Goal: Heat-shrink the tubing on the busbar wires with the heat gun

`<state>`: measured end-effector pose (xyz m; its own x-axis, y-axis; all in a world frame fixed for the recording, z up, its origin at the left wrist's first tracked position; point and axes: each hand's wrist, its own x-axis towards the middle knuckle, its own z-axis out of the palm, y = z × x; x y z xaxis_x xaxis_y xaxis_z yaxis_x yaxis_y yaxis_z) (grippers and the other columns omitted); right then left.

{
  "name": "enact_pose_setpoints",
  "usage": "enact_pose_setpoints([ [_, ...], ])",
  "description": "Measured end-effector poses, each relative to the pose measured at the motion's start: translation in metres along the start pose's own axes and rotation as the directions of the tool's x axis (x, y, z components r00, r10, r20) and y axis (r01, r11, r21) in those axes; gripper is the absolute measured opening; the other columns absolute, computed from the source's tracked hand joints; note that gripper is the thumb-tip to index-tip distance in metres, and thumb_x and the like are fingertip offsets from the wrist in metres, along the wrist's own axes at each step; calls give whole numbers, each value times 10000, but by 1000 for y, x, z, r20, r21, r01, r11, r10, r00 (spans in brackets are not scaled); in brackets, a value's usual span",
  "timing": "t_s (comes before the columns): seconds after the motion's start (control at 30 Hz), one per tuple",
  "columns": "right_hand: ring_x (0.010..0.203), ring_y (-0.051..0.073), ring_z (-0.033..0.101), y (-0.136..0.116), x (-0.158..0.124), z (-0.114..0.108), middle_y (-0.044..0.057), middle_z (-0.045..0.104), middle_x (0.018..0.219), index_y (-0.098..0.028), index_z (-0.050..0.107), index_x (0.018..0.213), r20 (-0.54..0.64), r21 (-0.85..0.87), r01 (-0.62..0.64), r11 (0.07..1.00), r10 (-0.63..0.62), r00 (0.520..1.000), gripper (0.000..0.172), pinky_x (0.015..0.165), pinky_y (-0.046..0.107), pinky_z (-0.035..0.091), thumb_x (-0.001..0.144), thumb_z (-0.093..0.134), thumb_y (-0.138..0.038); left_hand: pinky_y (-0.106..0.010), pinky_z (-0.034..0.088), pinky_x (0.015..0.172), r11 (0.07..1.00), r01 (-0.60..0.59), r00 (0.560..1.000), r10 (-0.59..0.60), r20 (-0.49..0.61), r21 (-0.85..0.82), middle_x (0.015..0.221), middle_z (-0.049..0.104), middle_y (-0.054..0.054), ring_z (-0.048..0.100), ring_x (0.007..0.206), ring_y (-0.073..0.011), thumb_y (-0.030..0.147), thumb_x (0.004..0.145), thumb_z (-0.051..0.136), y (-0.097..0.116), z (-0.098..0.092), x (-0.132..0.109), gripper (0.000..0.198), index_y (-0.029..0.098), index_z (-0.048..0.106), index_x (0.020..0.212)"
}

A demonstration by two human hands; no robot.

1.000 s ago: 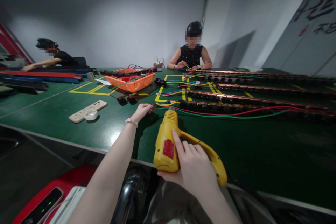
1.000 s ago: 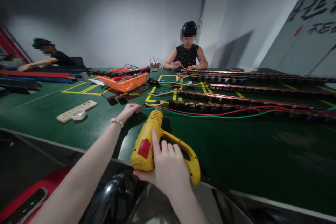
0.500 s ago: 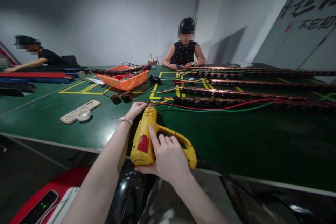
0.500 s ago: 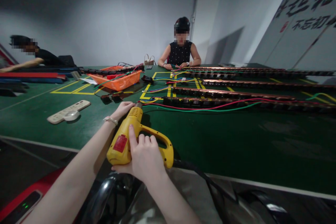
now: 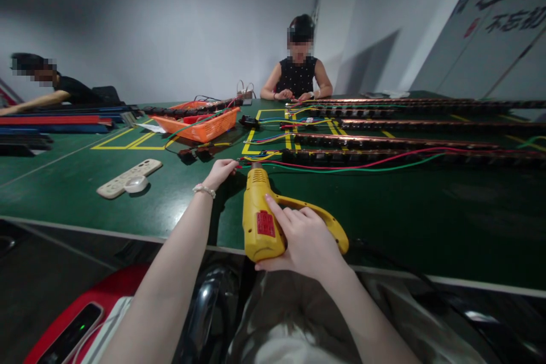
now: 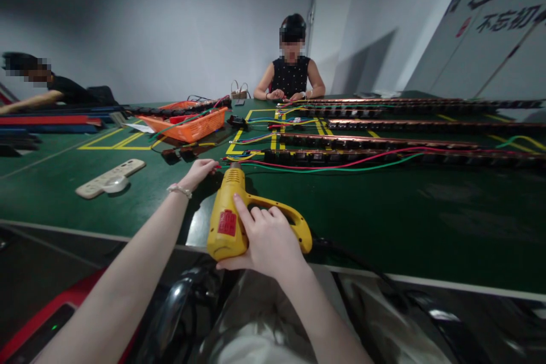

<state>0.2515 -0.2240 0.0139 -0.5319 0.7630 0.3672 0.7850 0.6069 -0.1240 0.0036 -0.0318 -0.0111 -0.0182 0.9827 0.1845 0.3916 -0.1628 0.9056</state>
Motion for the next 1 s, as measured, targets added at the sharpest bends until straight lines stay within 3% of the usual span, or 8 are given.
enact_pose_setpoints([
  [0.23,878,250,605,23,-14,-11,110,656,968,-79,257,1453,-14,-10,-37,999,37,999,1193,811,397,404,595,459,-883,-227,327,548,1000,14,1000,-14,-6,-11,500,515,13,448,515,-95,403,674,582,2,0,-1,285,154,567,538],
  [0.7,930,224,621,62,-55,-31,86,655,1071,-142,142,1485,-53,-113,-132,985,127,990,1118,806,363,438,661,577,-760,-223,317,540,1000,6,1000,-6,-3,-7,501,520,15,444,508,-92,427,675,585,-1,0,-1,300,151,577,558],
  [0.87,905,236,622,60,-58,-31,91,657,1061,-135,129,1487,-63,-168,-163,972,155,986,1120,794,374,445,668,557,-769,-225,309,538,1000,3,1000,-3,-6,-9,501,518,14,442,509,-92,421,679,583,0,0,-1,298,149,572,559],
  [1.0,810,248,614,45,-53,-27,113,662,1016,-112,211,1465,-119,-224,-235,946,213,970,1076,733,383,446,676,544,-764,-225,315,540,1000,18,1000,-18,-6,-22,502,521,12,441,507,-91,405,682,580,1,1,0,285,147,578,560],
])
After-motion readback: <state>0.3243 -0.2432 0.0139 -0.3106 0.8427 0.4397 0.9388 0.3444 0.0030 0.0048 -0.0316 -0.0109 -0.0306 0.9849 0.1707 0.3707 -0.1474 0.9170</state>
